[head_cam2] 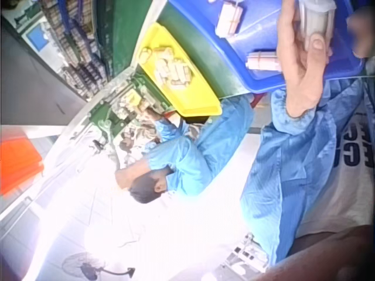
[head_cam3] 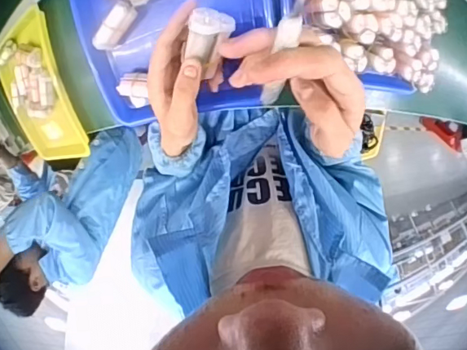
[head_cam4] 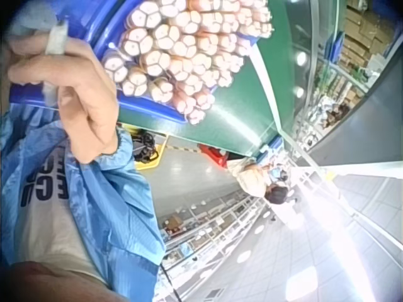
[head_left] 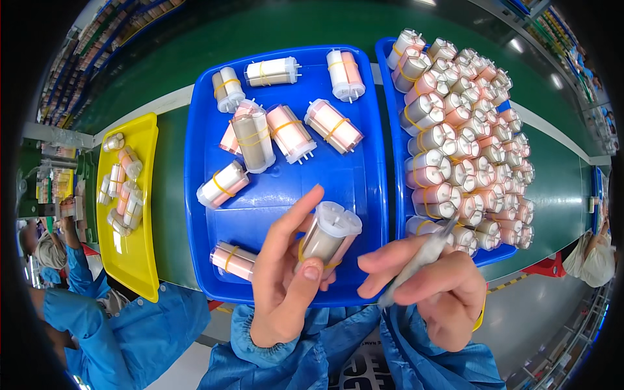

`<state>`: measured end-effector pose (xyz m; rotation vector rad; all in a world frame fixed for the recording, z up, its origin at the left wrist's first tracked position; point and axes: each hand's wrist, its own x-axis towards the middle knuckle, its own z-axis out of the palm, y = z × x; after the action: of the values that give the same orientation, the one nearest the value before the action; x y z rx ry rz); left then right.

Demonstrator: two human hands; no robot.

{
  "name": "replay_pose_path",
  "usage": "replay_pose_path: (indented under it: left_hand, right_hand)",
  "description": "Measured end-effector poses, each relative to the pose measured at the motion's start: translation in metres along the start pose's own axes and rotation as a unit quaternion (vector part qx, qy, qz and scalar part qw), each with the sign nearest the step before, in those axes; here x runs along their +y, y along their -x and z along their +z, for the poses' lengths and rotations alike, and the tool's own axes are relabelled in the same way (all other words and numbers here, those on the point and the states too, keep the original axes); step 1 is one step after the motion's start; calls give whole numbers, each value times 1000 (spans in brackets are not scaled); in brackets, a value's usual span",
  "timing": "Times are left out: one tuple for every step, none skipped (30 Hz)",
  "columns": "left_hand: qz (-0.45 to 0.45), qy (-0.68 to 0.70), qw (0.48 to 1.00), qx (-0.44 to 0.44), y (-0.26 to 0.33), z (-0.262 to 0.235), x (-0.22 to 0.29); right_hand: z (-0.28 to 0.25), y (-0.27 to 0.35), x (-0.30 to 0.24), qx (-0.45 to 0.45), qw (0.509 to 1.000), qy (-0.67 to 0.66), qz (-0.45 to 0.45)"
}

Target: The person uses a small metal tool to press a white plastic pin into the center of cylindrical pink and white components. They handle the components one at a time, inserting the pin, and then placing the finished units into a blue tray. The process is repeated for multiple items.

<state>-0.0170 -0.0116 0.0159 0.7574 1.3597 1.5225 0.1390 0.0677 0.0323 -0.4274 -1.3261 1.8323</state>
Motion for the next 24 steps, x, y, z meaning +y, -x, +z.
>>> replay_pose_path:
  left_hand:
    - [6, -4, 1000, 15, 1, 0, 0]
    - [23, -1, 999, 24, 2, -1, -2]
    - [41, 3, 999, 32, 3, -1, -3]
    - [54, -36, 997, 44, 4, -1, -2]
    - [65, -75, 993, 57, 4, -2, -2]
    - [59, -51, 995, 59, 5, -4, -3]
    - [52, -27, 996, 61, 8, -10, -5]
    - [59, -24, 995, 80, 7, -6, -4]
    - [66, -23, 992, 103, 7, -4, -4]
    - [72, -21, 989, 126, 7, -2, -4]
    - [94, -21, 984, 147, 6, 4, -5]
    - [116, -21, 979, 168, 5, 7, -6]
    - [111, -31, 978, 176, 4, 5, -5]
    - [119, -29, 975, 188, 4, 4, -5]
    - [126, -24, 972, 196, 2, 4, -5]
    - [134, -20, 969, 206, 1, 3, -6]
    - [163, -11, 959, 231, -3, 5, -7]
    - [174, 11, 962, 211, -5, 6, -7]
    - [185, 32, 963, 192, -7, 5, -7]
    - [196, 53, 964, 174, -7, 4, -7]
    - [207, 73, 964, 153, -7, 0, -9]
    - [207, 86, 959, 172, -8, 2, -9]
    - [207, 100, 955, 190, -11, 8, -10]
    - [208, 113, 950, 205, -13, 12, -8]
  right_hand:
    - [5, -3, 2, 9, 1000, -1, -9]
    - [5, -4, 3, 0, 1000, 13, -17]
    - [7, -5, 3, -9, 999, 28, -25]
    - [5, -5, 3, -36, 997, 58, -33]
    - [1, -7, 5, -84, 991, 85, -62]
    - [-5, -9, 8, -128, 981, 111, -94]
    - [-10, -10, 10, -170, 968, 133, -128]
    - [-8, -10, 15, -167, 962, 124, -177]
    - [-7, -11, 16, -168, 960, 131, -183]
    - [-7, -13, 17, -170, 957, 138, -189]
    - [-7, -13, 17, -175, 954, 149, -192]
    - [-7, -13, 17, -180, 951, 160, -195]
    - [-6, -12, 17, -189, 946, 175, -195]
    - [-5, -12, 17, -198, 942, 190, -195]
    - [-7, -12, 18, -212, 936, 196, -202]
    - [-8, -13, 20, -223, 946, 142, -189]
    - [-10, -15, 25, -234, 952, 87, -176]
    - [-13, -14, 29, -242, 956, 33, -163]
    - [-3, -6, 34, -156, 976, -20, -151]
    - [6, 2, 39, -68, 984, -73, -146]
    - [8, 6, 33, -40, 992, -79, -94]
    - [12, 7, 29, -16, 996, -83, -41]
    - [17, 9, 25, 10, 996, -89, 13]
    - [21, 11, 20, 37, 992, -98, 65]
